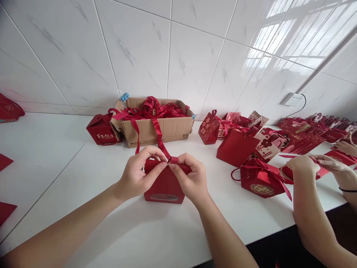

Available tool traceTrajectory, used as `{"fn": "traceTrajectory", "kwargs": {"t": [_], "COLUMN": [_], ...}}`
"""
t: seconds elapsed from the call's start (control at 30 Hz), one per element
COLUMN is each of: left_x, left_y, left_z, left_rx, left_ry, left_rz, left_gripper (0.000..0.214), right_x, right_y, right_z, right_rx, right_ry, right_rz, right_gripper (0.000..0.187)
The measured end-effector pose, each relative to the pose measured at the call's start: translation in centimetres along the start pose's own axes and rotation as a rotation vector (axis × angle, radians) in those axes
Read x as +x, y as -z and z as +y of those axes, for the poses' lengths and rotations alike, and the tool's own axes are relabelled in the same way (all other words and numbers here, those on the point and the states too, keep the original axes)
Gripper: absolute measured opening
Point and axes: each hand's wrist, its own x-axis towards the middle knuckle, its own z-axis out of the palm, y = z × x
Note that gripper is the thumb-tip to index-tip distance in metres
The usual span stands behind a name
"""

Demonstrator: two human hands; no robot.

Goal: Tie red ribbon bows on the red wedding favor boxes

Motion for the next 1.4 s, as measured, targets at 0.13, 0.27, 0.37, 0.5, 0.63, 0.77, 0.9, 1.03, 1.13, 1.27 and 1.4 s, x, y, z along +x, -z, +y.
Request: {"fn": "traceTrajectory", "kwargs": {"t": [0.13,0.27,0.37,0.5,0.63,0.77,0.9,1.03,1.13,1.27,1.4], "left_x": [0.2,0.2,0.2,0.2,0.2,0.4,0.3,0.3,0.4,0.5,0.3], "left_y": [-0.2,-0.1,-0.1,-0.1,-0.1,-0.1,-0.1,-0.2,-0.3,0.0,0.3], "left_z": [0.6,0.6,0.6,0.6,0.6,0.7,0.7,0.7,0.8,0.7,-0.1], "left_rx": [-0.084,-0.140,-0.200,-0.229,-0.225,-0.221,-0.233,-0.252,-0.257,-0.256,-0.273], "left_ry": [0.104,0.154,0.175,0.194,0.206,0.216,0.230,0.242,0.244,0.226,0.107], "left_rz": [0.024,0.039,0.032,0.031,0.024,0.025,0.030,0.045,0.059,-0.002,-0.086], "left_gripper": [0.011,0.013,0.017,0.019,0.020,0.023,0.022,0.021,0.020,0.018,0.022], "right_x": [0.1,0.1,0.0,0.0,0.1,0.2,0.0,0.0,0.2,0.4,0.6], "right_y": [0.1,0.2,0.2,0.2,0.3,0.4,0.5,0.4,0.4,1.0,1.7], "right_z": [0.1,0.0,0.0,0.1,0.1,0.2,0.4,0.4,0.4,0.7,1.1], "right_rx": [0.016,0.056,0.047,0.061,0.050,0.059,0.082,0.100,0.102,0.075,0.089], "right_ry": [0.032,0.027,0.011,0.018,0.053,0.080,0.053,0.023,0.026,0.011,0.003], "right_rz": [-0.026,-0.087,-0.100,-0.110,-0.109,-0.128,-0.094,-0.078,-0.061,-0.099,-0.174], "right_gripper": [0.013,0.015,0.017,0.012,0.009,0.009,0.026,0.027,0.021,0.022,0.038]}}
